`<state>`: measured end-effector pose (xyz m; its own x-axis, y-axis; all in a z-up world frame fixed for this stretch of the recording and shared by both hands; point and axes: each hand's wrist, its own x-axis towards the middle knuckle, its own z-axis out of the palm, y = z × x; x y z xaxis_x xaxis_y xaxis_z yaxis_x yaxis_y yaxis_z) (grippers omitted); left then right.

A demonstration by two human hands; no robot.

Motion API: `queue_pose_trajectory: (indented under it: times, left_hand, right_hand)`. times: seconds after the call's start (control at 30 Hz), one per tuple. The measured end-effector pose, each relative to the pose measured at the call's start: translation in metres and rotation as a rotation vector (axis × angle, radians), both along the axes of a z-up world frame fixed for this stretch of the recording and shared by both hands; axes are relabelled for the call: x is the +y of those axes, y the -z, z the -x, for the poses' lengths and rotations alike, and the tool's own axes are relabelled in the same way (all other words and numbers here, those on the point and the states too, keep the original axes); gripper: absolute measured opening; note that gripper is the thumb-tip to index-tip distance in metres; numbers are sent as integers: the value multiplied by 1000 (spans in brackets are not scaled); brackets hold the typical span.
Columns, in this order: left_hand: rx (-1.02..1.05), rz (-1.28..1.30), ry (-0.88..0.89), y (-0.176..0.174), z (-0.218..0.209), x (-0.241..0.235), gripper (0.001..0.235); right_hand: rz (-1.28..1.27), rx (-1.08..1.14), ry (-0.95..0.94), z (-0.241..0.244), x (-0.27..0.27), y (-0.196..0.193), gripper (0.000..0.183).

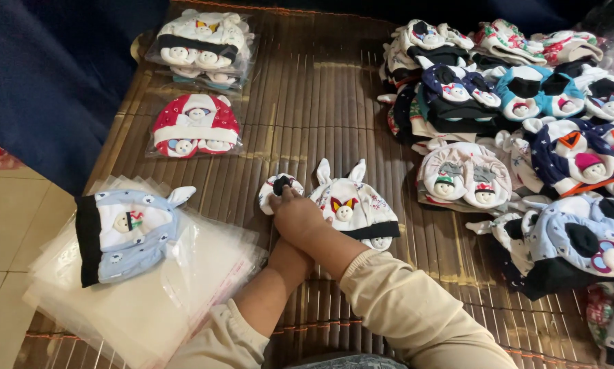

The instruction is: Packaging sets of baby hats and booties into clear plastic bags

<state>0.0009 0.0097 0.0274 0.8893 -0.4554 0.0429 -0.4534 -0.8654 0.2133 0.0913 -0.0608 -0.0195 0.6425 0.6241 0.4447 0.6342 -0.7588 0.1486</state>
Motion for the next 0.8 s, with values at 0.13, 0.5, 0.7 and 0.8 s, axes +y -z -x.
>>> queue_pose_trajectory:
  times: [0.13,0.5,0.7,0.8]
  left_hand:
    - [92,-4,14,-11,-1,-4,50]
    - [-532,267,61,19,-3,-11,23]
    - [-407,531,-203,6,-15,-23,23]
    - [-336,511,-364,33,-33,-18,10]
  right_hand:
    - [-346,504,94,7,-30,-58,53]
    - [-1997,1046,273,60,-133,-128,45]
    - [-972,75,-102,116,-133,-115,57]
    - [-522,-288,-133,114,-129,-83,42]
